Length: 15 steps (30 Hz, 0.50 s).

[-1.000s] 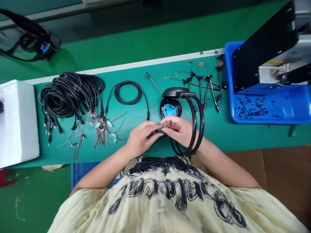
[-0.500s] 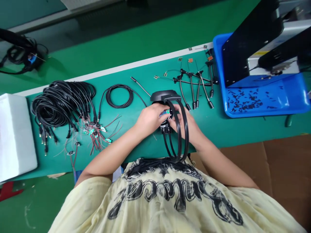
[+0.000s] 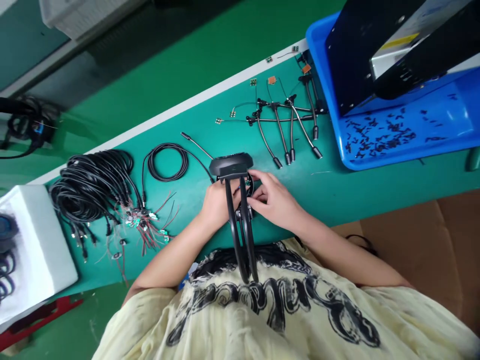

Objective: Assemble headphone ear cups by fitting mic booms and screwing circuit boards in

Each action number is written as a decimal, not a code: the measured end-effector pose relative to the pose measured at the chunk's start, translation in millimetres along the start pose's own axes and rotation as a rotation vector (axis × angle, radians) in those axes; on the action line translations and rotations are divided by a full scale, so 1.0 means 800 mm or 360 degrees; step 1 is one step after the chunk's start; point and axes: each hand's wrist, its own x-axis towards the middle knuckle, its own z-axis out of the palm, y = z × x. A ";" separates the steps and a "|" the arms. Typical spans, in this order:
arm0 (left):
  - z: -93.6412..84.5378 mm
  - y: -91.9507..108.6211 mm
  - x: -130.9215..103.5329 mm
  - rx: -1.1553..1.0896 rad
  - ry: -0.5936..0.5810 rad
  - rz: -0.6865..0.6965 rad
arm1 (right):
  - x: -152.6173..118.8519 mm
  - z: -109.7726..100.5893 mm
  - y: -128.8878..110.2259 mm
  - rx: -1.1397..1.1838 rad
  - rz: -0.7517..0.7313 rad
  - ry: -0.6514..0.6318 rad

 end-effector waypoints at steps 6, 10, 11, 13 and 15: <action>-0.010 0.014 0.003 0.0118 0.0037 -0.0163 | 0.001 -0.002 0.001 0.0007 -0.0005 -0.0017; -0.001 0.009 0.004 0.0061 -0.0005 -0.0129 | 0.001 -0.001 0.003 0.0020 -0.0024 -0.0006; 0.002 0.007 0.004 0.0036 -0.0006 -0.0114 | 0.001 0.000 0.003 0.0021 -0.0029 -0.0003; 0.005 0.005 0.002 0.0021 -0.0007 -0.0109 | 0.001 0.000 0.004 0.0027 -0.0039 0.0003; 0.006 0.006 0.000 0.0044 0.0007 -0.0126 | 0.001 0.001 0.004 0.0030 -0.0043 0.0006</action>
